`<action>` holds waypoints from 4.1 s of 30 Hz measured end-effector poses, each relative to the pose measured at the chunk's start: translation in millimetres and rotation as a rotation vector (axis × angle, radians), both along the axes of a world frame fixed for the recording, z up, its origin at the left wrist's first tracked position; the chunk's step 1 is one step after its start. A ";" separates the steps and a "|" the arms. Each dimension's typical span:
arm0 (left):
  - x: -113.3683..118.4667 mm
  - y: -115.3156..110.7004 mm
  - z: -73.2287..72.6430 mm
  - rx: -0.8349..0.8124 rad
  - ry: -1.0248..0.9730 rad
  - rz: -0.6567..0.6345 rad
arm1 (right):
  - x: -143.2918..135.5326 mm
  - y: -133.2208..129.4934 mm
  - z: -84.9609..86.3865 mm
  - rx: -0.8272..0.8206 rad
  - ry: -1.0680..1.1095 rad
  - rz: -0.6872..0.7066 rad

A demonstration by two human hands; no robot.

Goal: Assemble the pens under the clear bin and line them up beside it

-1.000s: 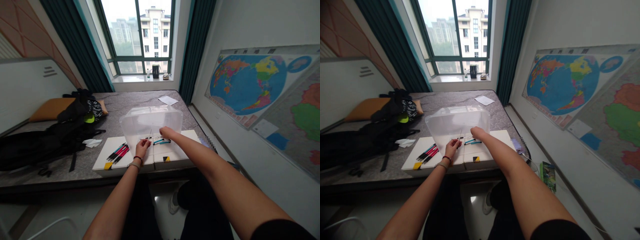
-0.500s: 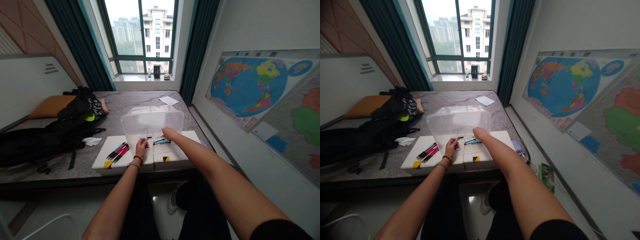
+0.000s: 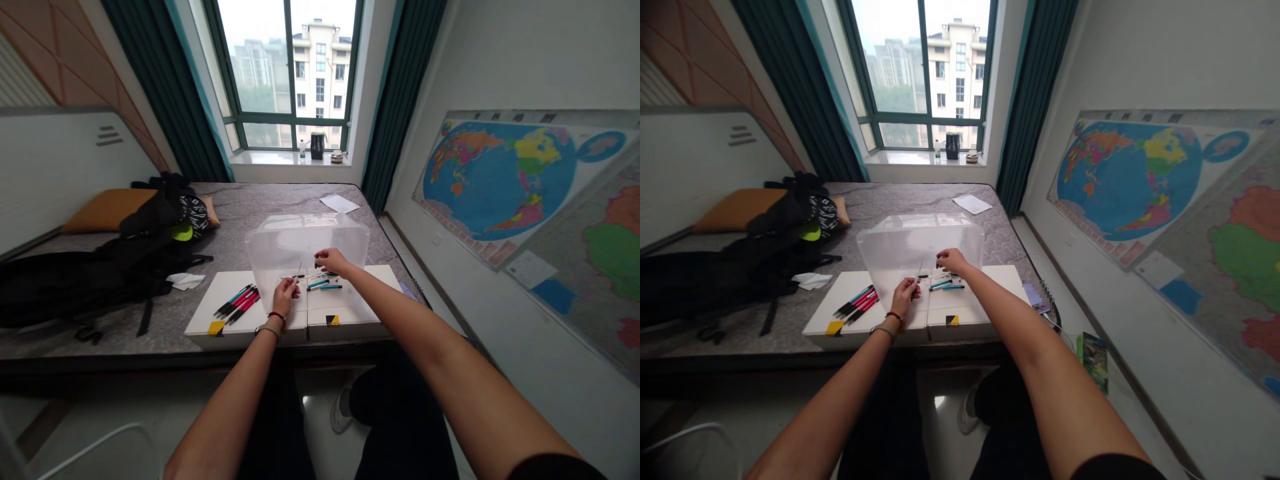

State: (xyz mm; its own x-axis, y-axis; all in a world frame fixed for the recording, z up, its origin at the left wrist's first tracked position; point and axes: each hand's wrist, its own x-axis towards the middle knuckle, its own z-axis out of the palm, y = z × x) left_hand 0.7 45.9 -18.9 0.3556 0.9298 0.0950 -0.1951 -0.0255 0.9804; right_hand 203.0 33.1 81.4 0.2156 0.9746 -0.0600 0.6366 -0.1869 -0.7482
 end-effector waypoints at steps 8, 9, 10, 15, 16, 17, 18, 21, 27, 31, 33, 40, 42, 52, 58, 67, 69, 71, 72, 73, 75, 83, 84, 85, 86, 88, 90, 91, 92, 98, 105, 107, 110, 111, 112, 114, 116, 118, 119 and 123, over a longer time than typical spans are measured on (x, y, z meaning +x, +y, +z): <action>-0.9 -1.4 3.2 0.009 0.015 -0.008 | -25.7 -0.4 14.7 0.235 0.867 -0.102; -1.0 -1.6 3.8 0.009 0.017 -0.009 | -27.8 -0.4 14.0 0.235 0.864 -0.106; -1.1 -1.8 4.5 0.008 0.019 -0.009 | -29.6 -0.4 13.1 0.231 0.858 -0.105; -1.0 -2.8 6.2 0.006 0.023 -0.007 | -33.0 -0.9 8.2 0.203 0.835 -0.097; -0.9 -2.9 6.2 0.006 0.022 -0.007 | -33.0 -1.1 7.1 0.197 0.836 -0.095; -0.9 -3.0 6.1 0.007 0.020 -0.007 | -32.9 -1.3 5.9 0.189 0.838 -0.091; -0.9 -3.0 6.1 0.008 0.020 -0.007 | -32.9 -1.3 4.5 0.179 0.840 -0.085; -0.9 -3.0 6.4 0.013 0.020 -0.007 | -34.1 -1.4 -1.2 0.146 0.845 -0.062; -0.5 -2.4 5.7 0.012 0.015 -0.014 | -45.4 -4.9 -17.9 0.063 0.827 -0.010; 0.0 -1.2 2.3 0.005 0.012 -0.014 | -55.2 -9.7 -29.7 0.070 0.871 -0.040; -0.2 -1.0 1.6 0.007 0.017 -0.012 | -58.9 -12.4 -34.3 0.096 0.914 -0.073; -0.1 -3.8 5.8 0.026 0.021 -0.009 | -62.5 -22.3 -45.1 0.177 0.979 -0.121; 0.9 -4.4 5.7 0.035 0.025 -0.009 | -62.1 -23.7 -49.0 0.190 0.979 -0.135; 4.5 -0.2 -7.3 0.104 0.090 -0.045 | -54.2 -34.3 -81.7 0.278 1.039 -0.284; 3.5 -3.0 0.6 0.086 0.083 -0.033 | -49.0 -39.3 -88.4 0.281 1.036 -0.267; 3.8 -0.6 -1.5 0.148 0.127 0.017 | -54.0 -40.5 -88.5 0.265 0.925 -0.315; 3.7 -1.2 -0.5 0.148 0.097 0.028 | -54.1 -42.3 -85.5 0.258 0.942 -0.286; 3.4 -1.7 1.2 0.145 0.068 0.031 | -52.7 -44.3 -82.8 0.247 0.971 -0.248; 3.2 -1.8 2.0 0.142 0.061 0.031 | -51.6 -45.1 -82.1 0.239 0.986 -0.227; 2.9 -1.6 2.5 0.139 0.059 0.030 | -50.6 -45.6 -82.1 0.230 1.003 -0.201; 2.4 -0.8 2.4 0.138 0.062 0.030 | -49.1 -45.5 -84.2 0.222 1.031 -0.160; 0.8 2.0 -1.9 0.183 0.184 -0.025 | -52.9 -43.4 -90.4 0.279 1.057 -0.227; 0.3 1.8 -1.7 0.190 0.191 -0.030 | -52.7 -44.3 -89.2 0.281 1.070 -0.198; -0.1 1.7 -1.7 0.196 0.196 -0.034 | -52.2 -45.1 -88.1 0.278 1.086 -0.168; -0.5 1.8 -2.0 0.201 0.202 -0.039 | -51.6 -45.7 -87.4 0.271 1.103 -0.144; -0.9 2.6 -3.7 0.204 0.210 -0.045 | -50.5 -45.8 -87.5 0.256 1.122 -0.130; -0.7 3.8 -6.2 0.202 0.215 -0.054 | -50.5 -44.6 -89.3 0.256 1.124 -0.165; -0.4 4.3 -7.3 0.198 0.216 -0.056 | -50.8 -43.9 -90.3 0.262 1.123 -0.190; -0.1 4.6 -8.0 0.190 0.214 -0.058 | -51.3 -43.4 -91.0 0.271 1.122 -0.212; 0.5 1.5 -2.4 0.180 0.178 -0.052 | -50.7 -46.1 -88.5 0.269 1.135 -0.155; 0.5 1.4 -1.8 0.156 0.177 -0.039 | -49.5 -45.2 -90.8 0.260 1.157 -0.205; 0.6 1.5 -1.8 0.169 0.194 -0.039 | -49.9 -44.1 -92.1 0.271 1.167 -0.239; 0.9 2.1 -1.6 0.142 0.212 -0.064 | -48.9 -43.9 -92.3 0.292 1.225 -0.247; 1.1 2.7 -1.8 0.115 0.210 -0.082 | -48.2 -44.2 -91.8 0.296 1.244 -0.242; 1.3 3.4 -2.2 0.089 0.205 -0.105 | -47.5 -44.7 -91.1 0.298 1.257 -0.234; 1.6 5.0 -3.4 0.063 0.197 -0.144 | -46.5 -45.9 -89.1 0.292 1.262 -0.219; 1.7 6.4 -5.3 0.083 0.203 -0.146 | -46.4 -47.1 -87.0 0.280 1.248 -0.217; 1.6 7.4 -7.3 0.103 0.204 -0.114 | -47.1 -48.0 -85.3 0.272 1.226 -0.221; 1.5 7.6 -8.3 0.104 0.204 -0.091 | -47.8 -48.1 -84.8 0.274 1.215 -0.224; 0.6 7.6 -9.2 0.091 0.222 -0.004 | -50.1 -45.9 -87.2 0.298 1.201 -0.262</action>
